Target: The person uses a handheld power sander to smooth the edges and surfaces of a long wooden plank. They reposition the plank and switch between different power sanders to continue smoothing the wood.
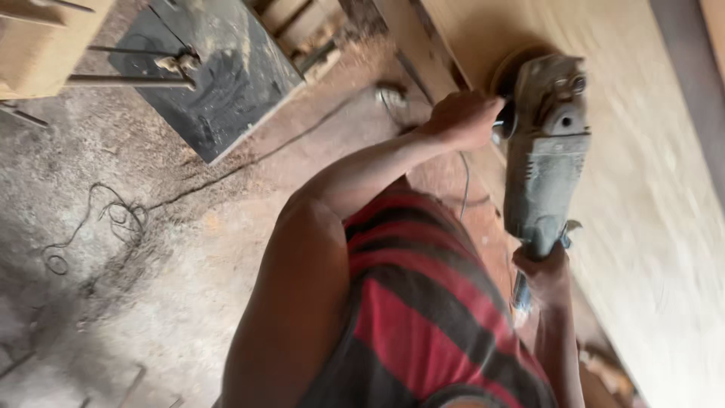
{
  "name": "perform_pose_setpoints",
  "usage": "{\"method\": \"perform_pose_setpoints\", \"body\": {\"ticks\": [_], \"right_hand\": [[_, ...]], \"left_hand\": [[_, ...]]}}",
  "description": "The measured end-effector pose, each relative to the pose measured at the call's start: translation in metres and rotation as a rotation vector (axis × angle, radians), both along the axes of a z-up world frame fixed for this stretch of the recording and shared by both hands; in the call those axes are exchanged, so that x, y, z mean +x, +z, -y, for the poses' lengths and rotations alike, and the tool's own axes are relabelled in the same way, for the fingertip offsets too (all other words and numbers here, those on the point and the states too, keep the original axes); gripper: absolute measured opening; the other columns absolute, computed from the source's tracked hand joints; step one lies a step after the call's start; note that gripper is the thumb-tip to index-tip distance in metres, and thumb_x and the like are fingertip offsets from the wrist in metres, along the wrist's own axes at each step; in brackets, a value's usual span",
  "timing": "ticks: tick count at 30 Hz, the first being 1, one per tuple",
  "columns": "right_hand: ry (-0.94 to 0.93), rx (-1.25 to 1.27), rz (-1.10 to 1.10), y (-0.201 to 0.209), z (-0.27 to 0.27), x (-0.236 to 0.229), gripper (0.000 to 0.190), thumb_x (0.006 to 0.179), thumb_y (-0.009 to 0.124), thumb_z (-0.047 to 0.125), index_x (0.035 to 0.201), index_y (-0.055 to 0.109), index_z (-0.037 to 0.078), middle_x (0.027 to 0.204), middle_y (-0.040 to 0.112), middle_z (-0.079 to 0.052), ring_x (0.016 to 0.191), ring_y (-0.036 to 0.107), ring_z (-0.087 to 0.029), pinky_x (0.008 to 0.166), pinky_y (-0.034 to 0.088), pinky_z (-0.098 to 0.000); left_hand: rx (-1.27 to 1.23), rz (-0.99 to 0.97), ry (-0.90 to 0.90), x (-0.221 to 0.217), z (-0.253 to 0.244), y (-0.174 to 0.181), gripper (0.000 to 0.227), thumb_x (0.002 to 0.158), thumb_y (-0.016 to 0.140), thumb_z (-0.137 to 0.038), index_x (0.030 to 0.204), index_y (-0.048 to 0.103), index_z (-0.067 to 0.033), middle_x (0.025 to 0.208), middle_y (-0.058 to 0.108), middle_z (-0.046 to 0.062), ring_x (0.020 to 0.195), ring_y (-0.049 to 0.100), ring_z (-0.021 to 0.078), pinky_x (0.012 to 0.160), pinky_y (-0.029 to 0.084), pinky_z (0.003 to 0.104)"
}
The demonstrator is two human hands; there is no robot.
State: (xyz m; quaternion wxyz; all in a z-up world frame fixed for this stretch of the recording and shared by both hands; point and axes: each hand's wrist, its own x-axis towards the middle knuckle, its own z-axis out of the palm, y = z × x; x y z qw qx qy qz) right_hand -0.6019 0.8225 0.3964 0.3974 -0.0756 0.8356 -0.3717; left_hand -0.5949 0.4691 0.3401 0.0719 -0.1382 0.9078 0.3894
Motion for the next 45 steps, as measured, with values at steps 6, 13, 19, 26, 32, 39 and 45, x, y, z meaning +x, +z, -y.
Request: {"method": "perform_pose_setpoints", "body": {"ticks": [6,13,19,26,32,39,45], "right_hand": [[0.078,0.047,0.034,0.002,0.11,-0.038,0.023,0.08,0.074,0.013,0.091,0.06,-0.002,0.07,0.062,-0.008,0.06,0.055,-0.016,0.05,0.043,-0.0347],[0.071,-0.156,0.107,0.009,0.142,-0.055,0.055,0.097,0.07,0.044,0.12,0.053,-0.002,0.08,0.064,-0.006,0.065,0.062,-0.013,0.056,0.053,-0.0305],[0.116,-0.096,-0.01,-0.008,0.048,-0.062,0.053,0.104,0.062,0.044,0.125,0.051,-0.004,0.081,0.066,-0.011,0.067,0.065,-0.017,0.057,0.055,-0.032],[-0.08,-0.055,0.071,-0.028,-0.101,-0.043,0.054,0.104,0.062,0.046,0.121,0.051,-0.005,0.081,0.066,-0.013,0.068,0.067,-0.02,0.059,0.057,-0.0335],[-0.28,-0.074,0.155,-0.029,-0.146,-0.016,0.063,0.096,0.066,0.056,0.122,0.054,0.0,0.079,0.065,-0.012,0.066,0.066,-0.021,0.059,0.057,-0.0351],[-0.312,-0.059,0.211,-0.028,-0.073,-0.021,0.06,0.096,0.07,0.052,0.113,0.057,-0.005,0.075,0.063,-0.013,0.062,0.064,-0.023,0.056,0.055,-0.0362],[-0.046,-0.007,0.068,-0.01,0.093,-0.048,0.054,0.094,0.068,0.048,0.114,0.057,-0.001,0.072,0.065,-0.011,0.061,0.065,-0.019,0.054,0.054,-0.034]], "left_hand": [[-0.221,0.065,0.239,-0.006,0.069,-0.047,0.015,0.103,0.046,-0.005,0.11,0.058,-0.002,0.066,0.058,0.009,0.053,0.056,0.0176,0.048,0.054,0.039],[-0.845,-0.16,0.491,-0.023,0.08,-0.068,0.015,0.091,0.055,-0.011,0.076,0.057,-0.0098,0.065,0.054,0.005,0.057,0.047,0.0174,0.054,0.038,0.04],[-0.64,-0.268,0.546,-0.044,-0.006,-0.063,0.014,0.088,0.058,-0.011,0.074,0.056,-0.0113,0.065,0.056,0.006,0.057,0.048,0.0191,0.052,0.038,0.043],[-0.621,-0.09,0.324,-0.063,-0.149,-0.039,0.011,0.09,0.058,-0.013,0.08,0.057,-0.0082,0.067,0.056,0.009,0.057,0.049,0.0198,0.05,0.039,0.04],[-0.682,-0.124,0.265,-0.076,-0.204,-0.02,0.012,0.083,0.061,-0.02,0.082,0.059,-0.0086,0.071,0.06,0.013,0.065,0.057,0.0268,0.055,0.043,0.048],[-0.582,-0.142,0.321,-0.081,-0.132,-0.03,0.009,0.089,0.06,-0.015,0.084,0.061,-0.0078,0.074,0.062,0.014,0.065,0.058,0.0253,0.06,0.044,0.046],[-0.625,-0.221,0.492,-0.061,0.016,-0.048,0.008,0.088,0.059,-0.011,0.079,0.06,-0.0091,0.069,0.06,0.01,0.062,0.055,0.0224,0.057,0.042,0.045]]}}
